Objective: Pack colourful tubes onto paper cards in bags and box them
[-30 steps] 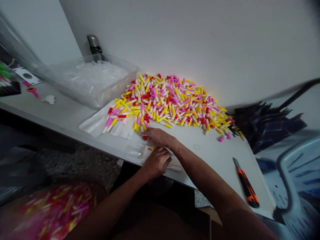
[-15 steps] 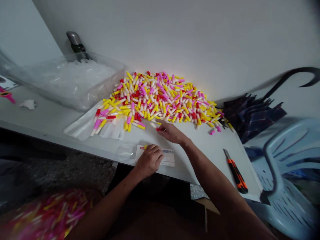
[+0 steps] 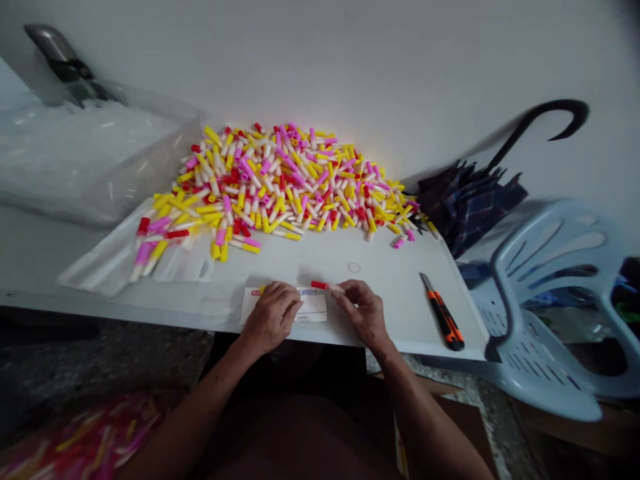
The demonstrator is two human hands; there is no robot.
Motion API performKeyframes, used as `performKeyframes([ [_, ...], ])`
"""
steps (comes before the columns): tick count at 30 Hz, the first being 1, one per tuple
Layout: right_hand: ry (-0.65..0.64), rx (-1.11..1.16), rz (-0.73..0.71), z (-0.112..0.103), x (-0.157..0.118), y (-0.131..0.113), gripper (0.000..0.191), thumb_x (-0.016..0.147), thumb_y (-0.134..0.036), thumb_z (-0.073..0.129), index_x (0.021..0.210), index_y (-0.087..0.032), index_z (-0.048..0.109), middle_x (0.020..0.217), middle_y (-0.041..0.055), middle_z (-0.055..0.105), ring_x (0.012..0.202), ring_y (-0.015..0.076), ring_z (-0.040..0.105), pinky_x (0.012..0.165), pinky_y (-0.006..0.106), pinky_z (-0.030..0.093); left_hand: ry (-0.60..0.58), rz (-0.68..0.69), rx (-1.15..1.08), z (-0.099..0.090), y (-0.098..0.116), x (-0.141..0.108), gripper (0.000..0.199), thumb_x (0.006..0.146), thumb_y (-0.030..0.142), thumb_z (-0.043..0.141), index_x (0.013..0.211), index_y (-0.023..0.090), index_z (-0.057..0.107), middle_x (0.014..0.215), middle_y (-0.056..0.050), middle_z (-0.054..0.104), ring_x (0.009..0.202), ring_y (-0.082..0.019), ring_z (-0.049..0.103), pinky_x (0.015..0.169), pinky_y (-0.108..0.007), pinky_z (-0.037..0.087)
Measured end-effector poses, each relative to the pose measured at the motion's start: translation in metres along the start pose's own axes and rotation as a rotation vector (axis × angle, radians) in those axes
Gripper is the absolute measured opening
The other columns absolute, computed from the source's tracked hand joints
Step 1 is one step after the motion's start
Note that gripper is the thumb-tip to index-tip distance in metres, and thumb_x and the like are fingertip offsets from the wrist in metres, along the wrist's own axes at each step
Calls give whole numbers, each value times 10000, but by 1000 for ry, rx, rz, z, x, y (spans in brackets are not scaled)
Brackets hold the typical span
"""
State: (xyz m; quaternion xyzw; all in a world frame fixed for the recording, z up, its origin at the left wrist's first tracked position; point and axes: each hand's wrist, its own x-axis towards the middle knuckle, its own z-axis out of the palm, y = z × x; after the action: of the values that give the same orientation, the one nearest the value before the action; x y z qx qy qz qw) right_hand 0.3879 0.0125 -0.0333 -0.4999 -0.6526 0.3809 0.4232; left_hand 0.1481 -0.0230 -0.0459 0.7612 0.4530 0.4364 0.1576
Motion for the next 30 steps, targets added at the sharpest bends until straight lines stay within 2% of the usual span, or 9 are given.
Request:
performKeyframes([
  [3, 77, -80, -5, 1, -15, 5, 280, 900, -492, 770, 917, -218, 717, 794, 29, 718, 675, 168, 652, 646, 299, 571, 2, 7, 9, 0, 0, 0, 112, 1049, 178, 519, 966, 209, 588, 958, -42, 663, 979, -220, 598, 907, -415, 486],
  [7, 125, -161, -67, -9, -27, 3, 249, 903, -466, 776, 887, -219, 744, 789, 30, 714, 648, 163, 613, 626, 304, 540, 4, 3, 6, 0, 0, 0, 108, 1049, 179, 523, 971, 210, 590, 956, -37, 663, 981, -216, 600, 905, -412, 486],
  [10, 109, -172, -36, -7, -30, 0, 260, 907, -475, 770, 893, -216, 747, 747, 24, 701, 624, 164, 607, 594, 297, 527, 11, 7, 0, 0, 0, 1, 106, 1046, 186, 530, 970, 212, 599, 952, -37, 666, 969, -216, 603, 892, -413, 491],
  [13, 5, -201, -58, 6, -28, -1, 260, 930, -476, 741, 944, -218, 766, 769, 34, 721, 650, 171, 643, 626, 297, 554, 15, 12, 4, 0, 0, 1, 103, 1044, 189, 537, 971, 212, 605, 964, -43, 674, 968, -218, 606, 893, -412, 492],
  [16, -95, -218, -133, 16, -23, -4, 243, 968, -441, 697, 1026, -220, 781, 901, 72, 761, 735, 189, 698, 720, 319, 595, 22, 19, -5, -1, 1, 1, 101, 1046, 180, 538, 987, 211, 613, 986, -42, 685, 976, -213, 613, 902, -404, 493],
  [19, -279, -213, -171, 9, -15, -10, 240, 1012, -384, 644, 1141, -231, 775, 1099, 100, 770, 933, 219, 741, 871, 351, 603, 29, 24, -16, -1, 2, 2, 105, 1047, 172, 541, 995, 212, 623, 1000, -40, 693, 989, -208, 618, 913, -400, 493],
  [22, -500, -224, -202, -4, -5, -16, 262, 1055, -326, 578, 1228, -243, 756, 1224, 89, 747, 1118, 224, 711, 1005, 380, 560, 31, 28, -25, -2, 2, 2, 104, 1050, 178, 547, 991, 211, 626, 998, -39, 693, 991, -204, 617, 920, -400, 493],
  [24, -561, -226, -206, -9, 2, -19, 268, 1061, -318, 567, 1231, -243, 761, 1210, 86, 743, 1103, 215, 707, 993, 379, 559, 25, 27, -25, -2, 1, 2, 106, 1053, 182, 545, 986, 210, 623, 993, -38, 689, 988, -204, 614, 922, -402, 492],
  [30, -619, -205, -137, -5, 14, -18, 219, 1005, -384, 681, 1091, -241, 823, 999, 67, 712, 874, 171, 685, 801, 304, 564, 32, 29, 11, -1, -1, 0, 99, 1046, 175, 546, 984, 210, 614, 1005, -38, 691, 1006, -213, 615, 931, -411, 488],
])
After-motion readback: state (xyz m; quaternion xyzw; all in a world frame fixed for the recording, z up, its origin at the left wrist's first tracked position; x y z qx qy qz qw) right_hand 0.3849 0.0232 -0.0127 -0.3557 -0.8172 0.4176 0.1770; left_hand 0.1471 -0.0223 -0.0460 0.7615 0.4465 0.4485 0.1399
